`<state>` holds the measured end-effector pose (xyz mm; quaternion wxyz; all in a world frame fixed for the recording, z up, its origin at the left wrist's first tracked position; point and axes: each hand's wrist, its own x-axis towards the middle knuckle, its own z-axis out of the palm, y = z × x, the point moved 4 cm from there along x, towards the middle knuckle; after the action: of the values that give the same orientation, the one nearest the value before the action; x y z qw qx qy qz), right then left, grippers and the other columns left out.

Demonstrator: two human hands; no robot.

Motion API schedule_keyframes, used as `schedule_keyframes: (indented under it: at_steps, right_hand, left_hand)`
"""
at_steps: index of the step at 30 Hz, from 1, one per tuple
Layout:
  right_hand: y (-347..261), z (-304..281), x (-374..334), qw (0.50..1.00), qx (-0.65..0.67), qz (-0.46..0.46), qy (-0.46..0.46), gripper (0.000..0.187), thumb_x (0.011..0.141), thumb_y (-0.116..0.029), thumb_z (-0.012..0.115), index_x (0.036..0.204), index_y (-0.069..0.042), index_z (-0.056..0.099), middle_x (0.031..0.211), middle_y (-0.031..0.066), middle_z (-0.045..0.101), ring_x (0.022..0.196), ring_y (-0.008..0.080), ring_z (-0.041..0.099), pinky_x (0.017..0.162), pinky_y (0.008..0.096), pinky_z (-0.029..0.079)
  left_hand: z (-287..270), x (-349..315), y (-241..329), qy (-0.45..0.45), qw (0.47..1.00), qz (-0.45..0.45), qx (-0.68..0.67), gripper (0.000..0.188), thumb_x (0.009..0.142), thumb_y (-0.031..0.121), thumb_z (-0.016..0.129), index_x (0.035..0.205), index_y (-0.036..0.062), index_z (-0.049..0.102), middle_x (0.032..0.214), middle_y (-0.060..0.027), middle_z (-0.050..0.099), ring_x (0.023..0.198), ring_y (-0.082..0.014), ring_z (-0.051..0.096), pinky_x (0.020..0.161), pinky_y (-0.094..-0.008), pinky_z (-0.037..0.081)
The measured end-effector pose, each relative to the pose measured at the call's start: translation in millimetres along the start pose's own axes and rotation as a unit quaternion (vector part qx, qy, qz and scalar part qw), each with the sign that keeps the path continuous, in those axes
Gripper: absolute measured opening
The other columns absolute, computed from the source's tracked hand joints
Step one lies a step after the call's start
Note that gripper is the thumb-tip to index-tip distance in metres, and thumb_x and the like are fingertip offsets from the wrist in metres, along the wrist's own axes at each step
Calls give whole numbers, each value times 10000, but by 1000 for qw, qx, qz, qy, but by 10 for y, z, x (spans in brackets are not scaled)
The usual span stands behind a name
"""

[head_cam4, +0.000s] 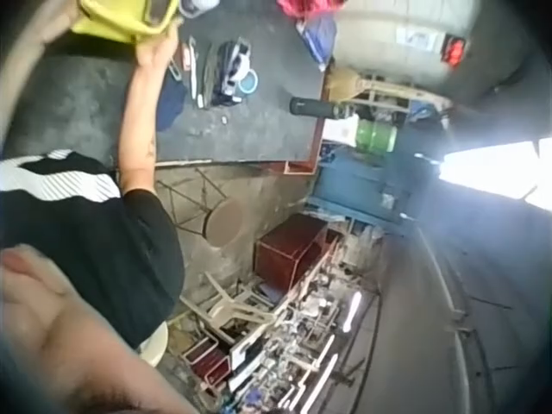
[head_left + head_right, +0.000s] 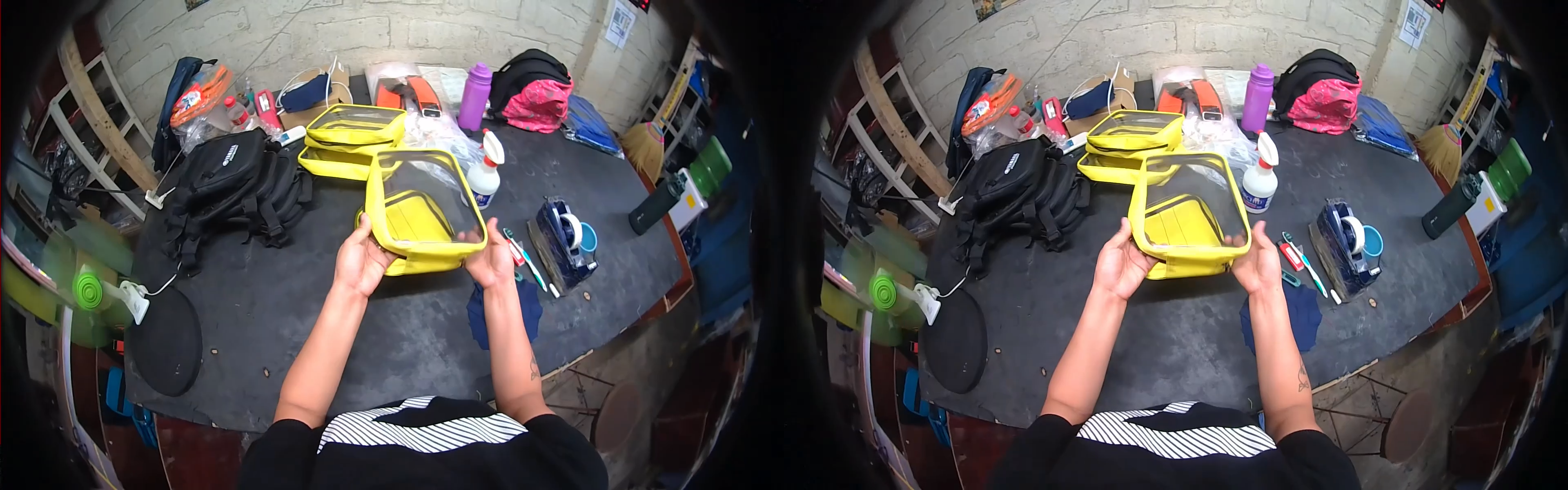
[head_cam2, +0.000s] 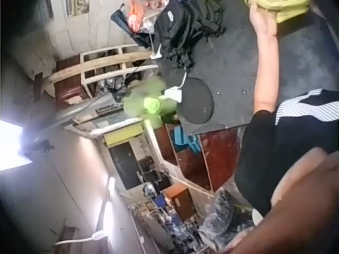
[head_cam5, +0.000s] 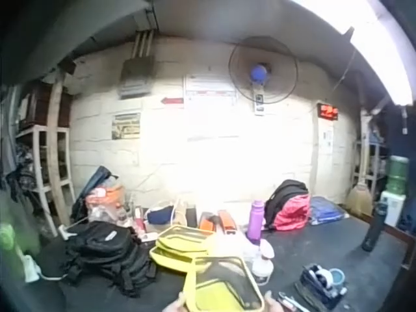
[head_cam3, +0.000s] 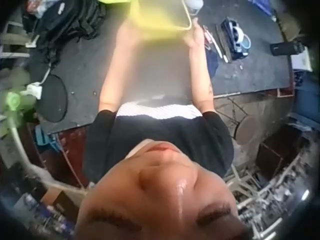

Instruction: Cleaning the clear plastic windows of yellow pouches with a spray and cloth, followed by inspection and strap adjustment.

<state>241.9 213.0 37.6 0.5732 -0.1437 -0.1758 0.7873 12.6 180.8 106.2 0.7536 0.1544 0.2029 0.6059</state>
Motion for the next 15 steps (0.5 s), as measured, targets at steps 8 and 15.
schedule_keyframes:
  at_steps: [8, 15]
  right_hand:
    - [-117, 401, -165, 945, -307, -112, -11, 334, 948, -223, 578, 1216, -41, 496, 928, 92, 639, 925, 204, 620, 848, 321, 495]
    - [-133, 705, -289, 934, -322, -131, -86, 556, 805, -94, 668, 1304, -33, 430, 1012, 104, 592, 1022, 253, 583, 950, 409, 444]
  left_hand:
    - [-101, -53, 274, -32, 926, -12, 376, 482, 1011, 444, 400, 1151, 18, 575, 938, -80, 642, 864, -160, 631, 768, -305, 521]
    - [317, -20, 510, -73, 928, 141, 338, 361, 1026, 364, 413, 1077, 47, 578, 840, -10, 573, 795, -99, 566, 741, -244, 461]
